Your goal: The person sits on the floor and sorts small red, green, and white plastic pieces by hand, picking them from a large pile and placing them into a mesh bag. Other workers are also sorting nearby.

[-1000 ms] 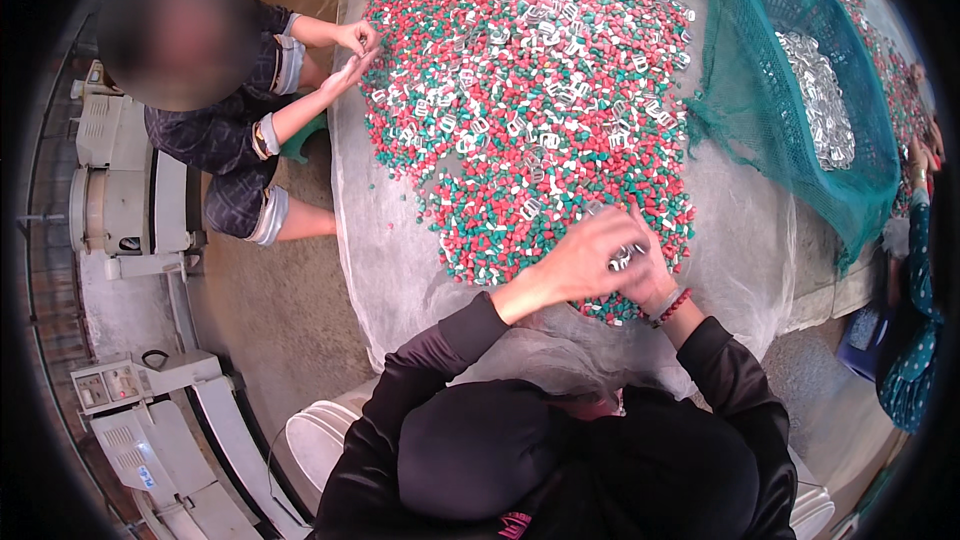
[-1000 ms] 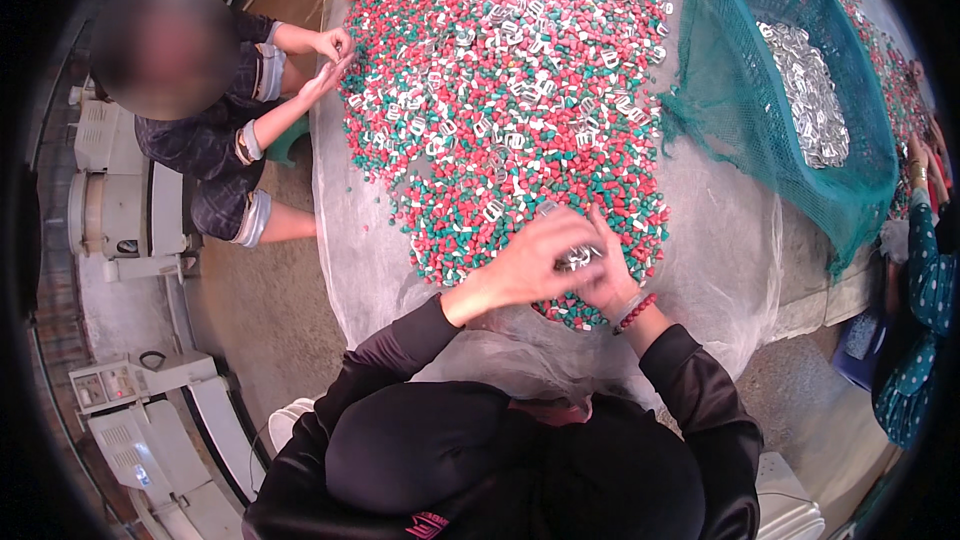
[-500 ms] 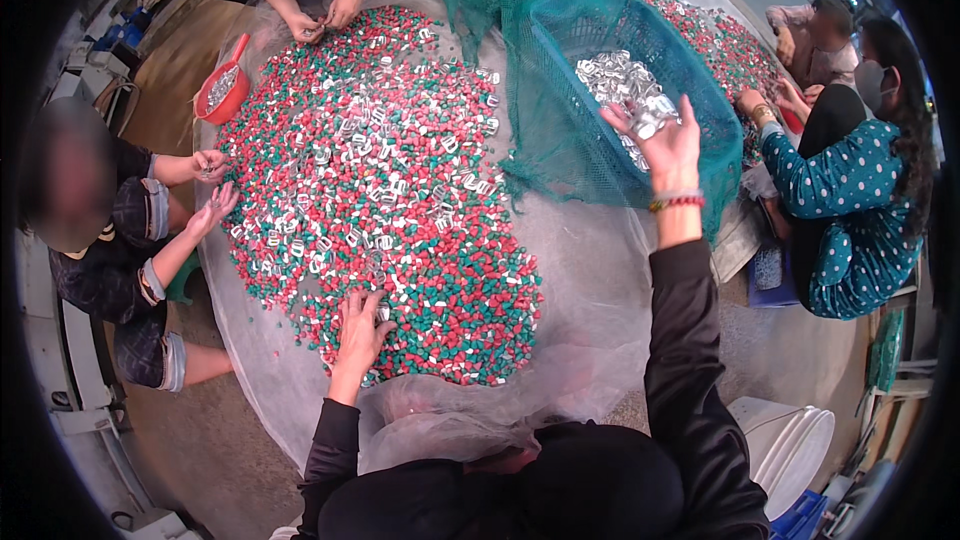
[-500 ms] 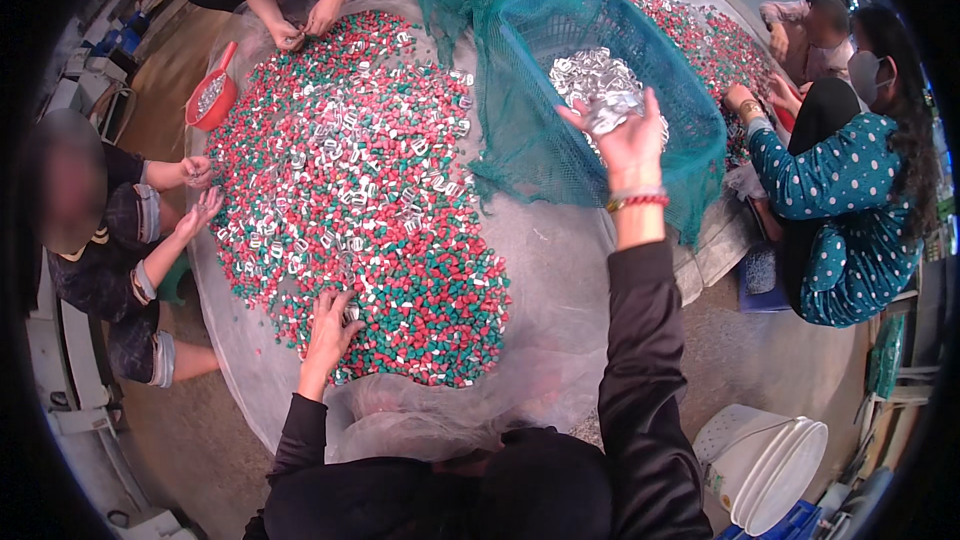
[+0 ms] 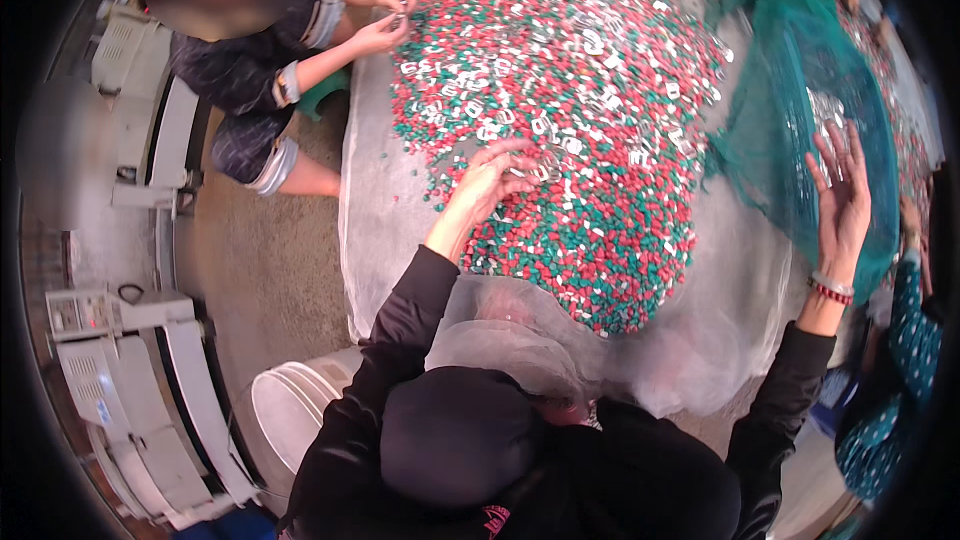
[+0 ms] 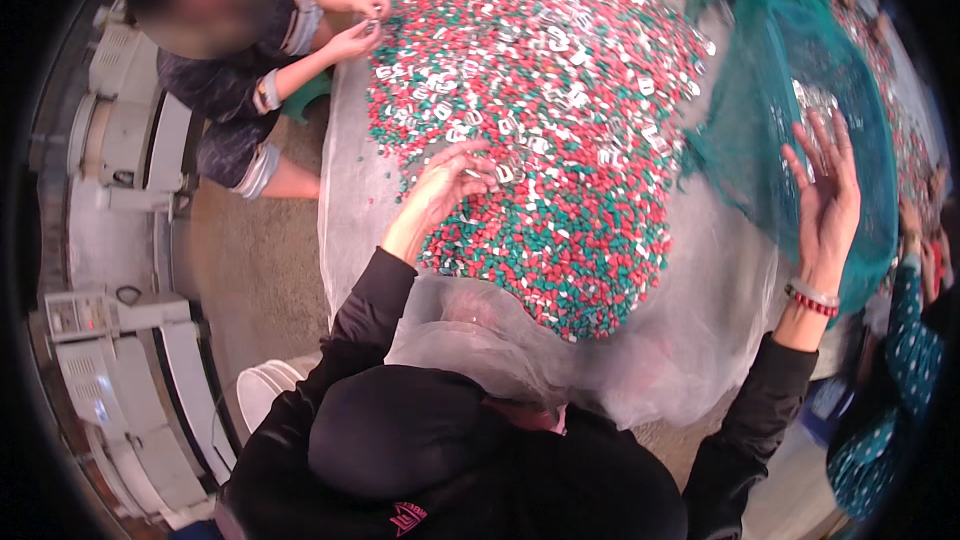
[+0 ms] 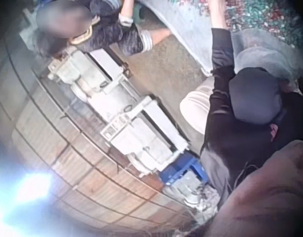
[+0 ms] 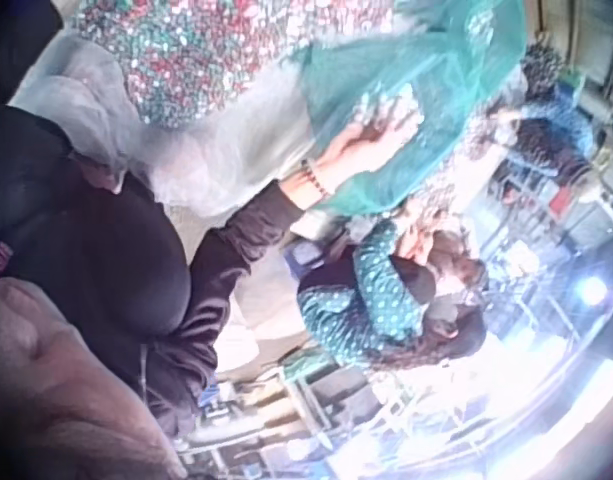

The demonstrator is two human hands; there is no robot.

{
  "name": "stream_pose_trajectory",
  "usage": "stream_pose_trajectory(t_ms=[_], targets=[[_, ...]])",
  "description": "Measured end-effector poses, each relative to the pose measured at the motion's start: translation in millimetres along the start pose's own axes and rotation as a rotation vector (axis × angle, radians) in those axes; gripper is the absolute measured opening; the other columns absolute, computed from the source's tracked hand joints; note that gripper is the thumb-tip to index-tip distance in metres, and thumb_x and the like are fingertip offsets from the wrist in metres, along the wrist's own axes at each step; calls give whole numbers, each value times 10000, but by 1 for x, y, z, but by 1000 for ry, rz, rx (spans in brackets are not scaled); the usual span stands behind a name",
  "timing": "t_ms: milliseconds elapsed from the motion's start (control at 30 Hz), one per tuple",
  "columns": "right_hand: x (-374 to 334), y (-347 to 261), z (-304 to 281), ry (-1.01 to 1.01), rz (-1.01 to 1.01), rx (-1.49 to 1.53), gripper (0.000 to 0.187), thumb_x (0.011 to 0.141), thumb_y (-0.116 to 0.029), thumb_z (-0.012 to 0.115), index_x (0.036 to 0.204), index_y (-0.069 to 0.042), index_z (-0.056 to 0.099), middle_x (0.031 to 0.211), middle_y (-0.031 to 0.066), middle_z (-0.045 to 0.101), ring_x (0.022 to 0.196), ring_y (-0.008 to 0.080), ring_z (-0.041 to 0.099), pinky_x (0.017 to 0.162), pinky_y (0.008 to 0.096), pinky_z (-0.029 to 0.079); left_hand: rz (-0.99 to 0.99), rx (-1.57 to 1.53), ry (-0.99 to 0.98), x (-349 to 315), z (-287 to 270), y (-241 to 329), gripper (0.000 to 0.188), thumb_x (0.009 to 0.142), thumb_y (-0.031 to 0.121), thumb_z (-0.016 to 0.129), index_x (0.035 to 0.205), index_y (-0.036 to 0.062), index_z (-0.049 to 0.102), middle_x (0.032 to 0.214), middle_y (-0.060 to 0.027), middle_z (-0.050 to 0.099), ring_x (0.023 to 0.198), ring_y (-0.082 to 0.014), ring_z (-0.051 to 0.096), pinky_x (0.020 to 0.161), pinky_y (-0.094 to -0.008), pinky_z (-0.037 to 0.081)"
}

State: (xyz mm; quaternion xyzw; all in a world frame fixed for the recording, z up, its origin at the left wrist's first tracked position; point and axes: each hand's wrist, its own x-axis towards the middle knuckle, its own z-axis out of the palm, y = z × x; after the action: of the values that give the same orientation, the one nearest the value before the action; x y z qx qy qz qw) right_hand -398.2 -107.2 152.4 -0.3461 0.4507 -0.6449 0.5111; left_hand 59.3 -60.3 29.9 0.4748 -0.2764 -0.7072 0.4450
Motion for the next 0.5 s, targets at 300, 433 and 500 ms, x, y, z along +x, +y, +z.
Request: stream_pose_trajectory(t_ms=[300,433,500], targets=[[-24,26,130,-1220,328,-1034,492,933,-264,516,1369,-49,441,1197,196,592,1073,279,591,920,382,486,236,1192,129,42,-6,-18,545,781,439,712,1150,62,573,973,-110,620,898,-261,613,785,-383,500],[-32,114,160,-1251,-59,-1376,613,867,-165,566,1426,-73,332,1288,229,511,1285,395,388,1094,462,309,407,1311,-10,56,-14,-41,374,818,299,696,1097,71,594,940,-148,630,878,-326,621,730,-450,478],[-30,172,179,-1102,-407,-1362,608,831,-114,593,1399,-75,378,1247,221,525,1236,402,416,1071,472,328,439,1182,-5,52,-23,-43,288,854,256,665,1060,60,622,827,-121,641,763,-298,624,661,-422,467]])
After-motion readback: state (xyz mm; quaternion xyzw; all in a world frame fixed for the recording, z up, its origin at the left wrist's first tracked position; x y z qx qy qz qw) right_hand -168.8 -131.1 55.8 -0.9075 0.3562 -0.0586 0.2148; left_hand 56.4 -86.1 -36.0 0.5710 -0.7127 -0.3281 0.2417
